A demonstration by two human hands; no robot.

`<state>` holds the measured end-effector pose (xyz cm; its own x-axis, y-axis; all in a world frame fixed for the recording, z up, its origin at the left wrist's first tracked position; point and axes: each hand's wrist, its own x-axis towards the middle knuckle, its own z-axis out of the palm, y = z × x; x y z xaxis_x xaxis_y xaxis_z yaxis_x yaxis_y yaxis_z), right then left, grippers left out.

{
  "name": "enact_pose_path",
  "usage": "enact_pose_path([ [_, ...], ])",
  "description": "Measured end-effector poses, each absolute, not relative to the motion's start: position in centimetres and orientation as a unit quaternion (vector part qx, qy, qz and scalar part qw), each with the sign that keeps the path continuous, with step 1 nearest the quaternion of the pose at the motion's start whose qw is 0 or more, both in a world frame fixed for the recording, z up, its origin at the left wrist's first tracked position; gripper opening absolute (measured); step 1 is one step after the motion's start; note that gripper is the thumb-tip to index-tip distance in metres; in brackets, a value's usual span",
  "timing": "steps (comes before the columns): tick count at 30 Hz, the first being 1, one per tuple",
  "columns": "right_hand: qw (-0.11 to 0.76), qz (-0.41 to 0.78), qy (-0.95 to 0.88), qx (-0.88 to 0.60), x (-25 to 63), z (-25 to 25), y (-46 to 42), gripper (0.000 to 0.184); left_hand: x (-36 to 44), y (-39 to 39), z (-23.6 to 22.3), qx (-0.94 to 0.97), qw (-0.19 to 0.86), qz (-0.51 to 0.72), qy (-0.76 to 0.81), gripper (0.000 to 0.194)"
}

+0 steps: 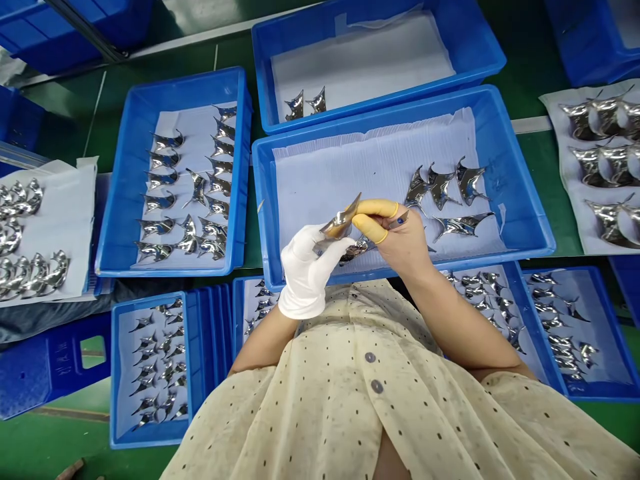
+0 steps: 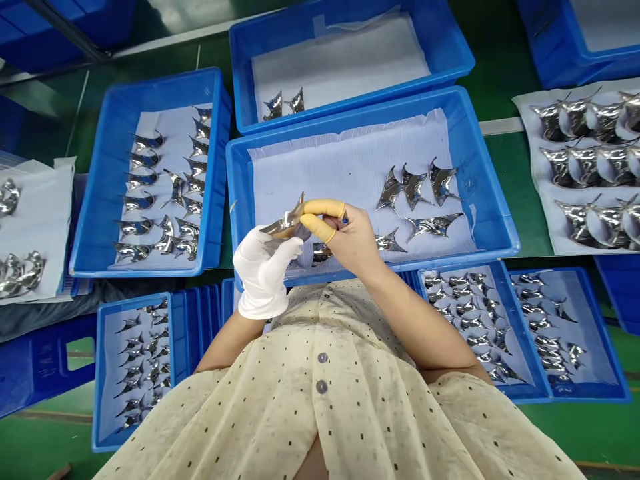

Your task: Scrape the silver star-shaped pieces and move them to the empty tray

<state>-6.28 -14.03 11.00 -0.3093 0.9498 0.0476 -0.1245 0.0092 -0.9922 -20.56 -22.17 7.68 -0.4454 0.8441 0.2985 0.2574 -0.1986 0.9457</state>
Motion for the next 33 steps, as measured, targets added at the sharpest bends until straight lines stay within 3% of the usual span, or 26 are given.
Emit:
enact_pose_path([
  [8, 0.418, 0.656, -0.478, -0.409, -7.1, 11.5, -14.0, 0.026, -21.5, -21.1, 10.1, 0.371, 0.441, 0.613, 0.54, 0.044],
  [13, 0.353, 0.729, -0.407, -0.421, -6.9, 11.7, -13.8, 0.041, -22.6, -20.2, 10.6, 0.318, 0.523, 0.581, 0.536, 0.047],
  [23, 0.339, 0.725, -0.444, -0.402, -5.3, 11.0, -14.7, 0.046, -23.1, -19.4, 9.6, 0.3, 0.55, 0.576, 0.525, 0.049],
  [33, 0.296, 0.673, -0.557, -0.387, -5.4, 8.8, -15.0, 0.033, -23.3, -18.1, 8.5, 0.338, 0.544, 0.583, 0.5, 0.054],
])
